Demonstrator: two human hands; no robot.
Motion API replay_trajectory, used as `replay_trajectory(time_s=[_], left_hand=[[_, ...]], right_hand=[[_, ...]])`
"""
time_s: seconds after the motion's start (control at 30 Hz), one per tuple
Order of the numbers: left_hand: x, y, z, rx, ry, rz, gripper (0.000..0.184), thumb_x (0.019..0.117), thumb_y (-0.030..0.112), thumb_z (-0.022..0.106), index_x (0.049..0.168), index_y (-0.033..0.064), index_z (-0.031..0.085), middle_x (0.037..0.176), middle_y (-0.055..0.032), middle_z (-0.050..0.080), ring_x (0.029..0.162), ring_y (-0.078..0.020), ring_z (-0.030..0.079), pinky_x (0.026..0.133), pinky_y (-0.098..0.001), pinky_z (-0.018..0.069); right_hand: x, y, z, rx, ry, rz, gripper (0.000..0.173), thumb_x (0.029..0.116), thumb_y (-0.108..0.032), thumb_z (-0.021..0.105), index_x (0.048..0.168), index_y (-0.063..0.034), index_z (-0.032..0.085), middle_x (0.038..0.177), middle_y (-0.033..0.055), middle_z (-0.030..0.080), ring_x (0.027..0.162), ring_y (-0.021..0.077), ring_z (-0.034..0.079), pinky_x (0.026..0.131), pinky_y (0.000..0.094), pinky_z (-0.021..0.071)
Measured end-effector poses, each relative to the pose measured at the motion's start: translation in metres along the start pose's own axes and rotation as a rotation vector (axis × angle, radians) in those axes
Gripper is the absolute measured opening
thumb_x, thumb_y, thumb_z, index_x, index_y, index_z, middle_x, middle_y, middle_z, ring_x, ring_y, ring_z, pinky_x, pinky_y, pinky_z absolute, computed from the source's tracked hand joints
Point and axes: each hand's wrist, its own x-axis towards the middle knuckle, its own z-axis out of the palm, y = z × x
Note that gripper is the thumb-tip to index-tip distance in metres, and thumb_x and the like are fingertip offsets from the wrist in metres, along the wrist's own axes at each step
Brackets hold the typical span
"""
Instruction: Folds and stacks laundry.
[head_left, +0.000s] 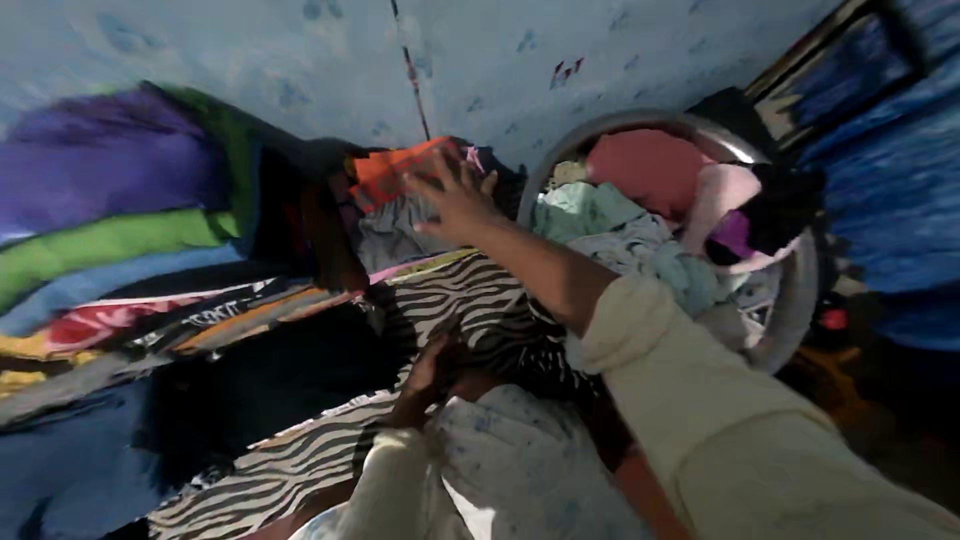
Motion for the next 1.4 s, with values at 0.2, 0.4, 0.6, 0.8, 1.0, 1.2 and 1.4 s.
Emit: replay_trajectory(time_s=[0.2,0.4,0.6,0.8,1.0,1.2,1.4], left_hand=[[-0.148,-0.027,-0.04,0.376,0.229,-0.039,0.047,0.1104,0.037,0.04,0.147,0.0082,0.05,0.132,-0.0155,0.063,0.113,-0.0233,0.065,0.093,-0.0443,0.0555],[-0.243,-0.023,-0.018,0.651,0.301,0.121,0.05,0.1056,0.02,0.054,0.148,-0.0033,0.043,0.139,-0.026,0.056,0.124,-0.0307,0.059,0.105,-0.0457,0.0481],[-0.318,-0.032,0.01,0.851,0.256,0.134,0.054,0.1041,0.024,0.059,0.15,0.0001,0.043,0.147,-0.0263,0.051,0.128,-0.037,0.058,0.108,-0.0512,0.0474],[-0.361,-0.061,0.016,0.81,0.288,0.265,0.051,0.103,0.023,0.06,0.148,0.0018,0.047,0.146,-0.0212,0.054,0.123,-0.0316,0.062,0.105,-0.0473,0.0501],[-0.393,-0.082,0.027,0.743,0.299,0.32,0.048,0.1047,0.025,0.056,0.147,0.0033,0.049,0.144,-0.0191,0.056,0.125,-0.0275,0.061,0.108,-0.0438,0.0486],[-0.393,-0.102,0.028,0.765,0.353,0.329,0.046,0.104,0.026,0.058,0.144,0.0038,0.053,0.142,-0.0176,0.058,0.13,-0.0266,0.058,0.113,-0.0444,0.0441],[-0.391,-0.118,0.023,1.034,0.44,0.385,0.043,0.1,0.03,0.061,0.137,0.0076,0.063,0.135,-0.0168,0.063,0.131,-0.037,0.054,0.116,-0.0573,0.0329]], right_hand=[[-0.143,0.101,-0.1,-0.198,0.012,-0.094,0.053,0.0932,-0.03,0.073,0.141,-0.0097,0.061,0.154,0.0283,0.043,0.148,0.0467,0.032,0.119,0.0692,0.0218],[-0.31,0.17,-0.144,-0.051,-0.172,0.302,0.043,0.1021,-0.027,0.062,0.134,0.0021,0.061,0.129,0.031,0.062,0.123,0.05,0.058,0.104,0.07,0.0421],[-0.413,0.151,-0.111,-0.066,-0.661,0.159,0.053,0.101,-0.034,0.064,0.141,0.0005,0.056,0.137,0.0294,0.058,0.131,0.0465,0.053,0.11,0.0667,0.0372],[-0.421,0.095,-0.058,-0.073,-0.383,0.078,0.056,0.0955,-0.029,0.068,0.145,-0.0063,0.054,0.144,0.0269,0.053,0.135,0.0457,0.05,0.11,0.0666,0.039],[-0.4,0.005,-0.047,-0.08,-0.401,-0.115,0.076,0.0944,-0.021,0.07,0.161,-0.0211,0.034,0.169,0.0258,0.01,0.135,0.052,0.047,0.104,0.0651,0.0463],[-0.339,0.009,-0.042,-0.224,-0.288,-0.198,0.062,0.0954,-0.012,0.066,0.154,-0.0173,0.047,0.164,0.0327,0.018,0.15,0.0539,0.022,0.118,0.0727,0.022],[-0.31,0.099,-0.033,-0.315,-0.271,0.034,0.068,0.0827,-0.006,0.077,0.145,-0.0253,0.059,0.167,0.0237,0.023,0.153,0.0549,0.008,0.102,0.0919,0.0074]])
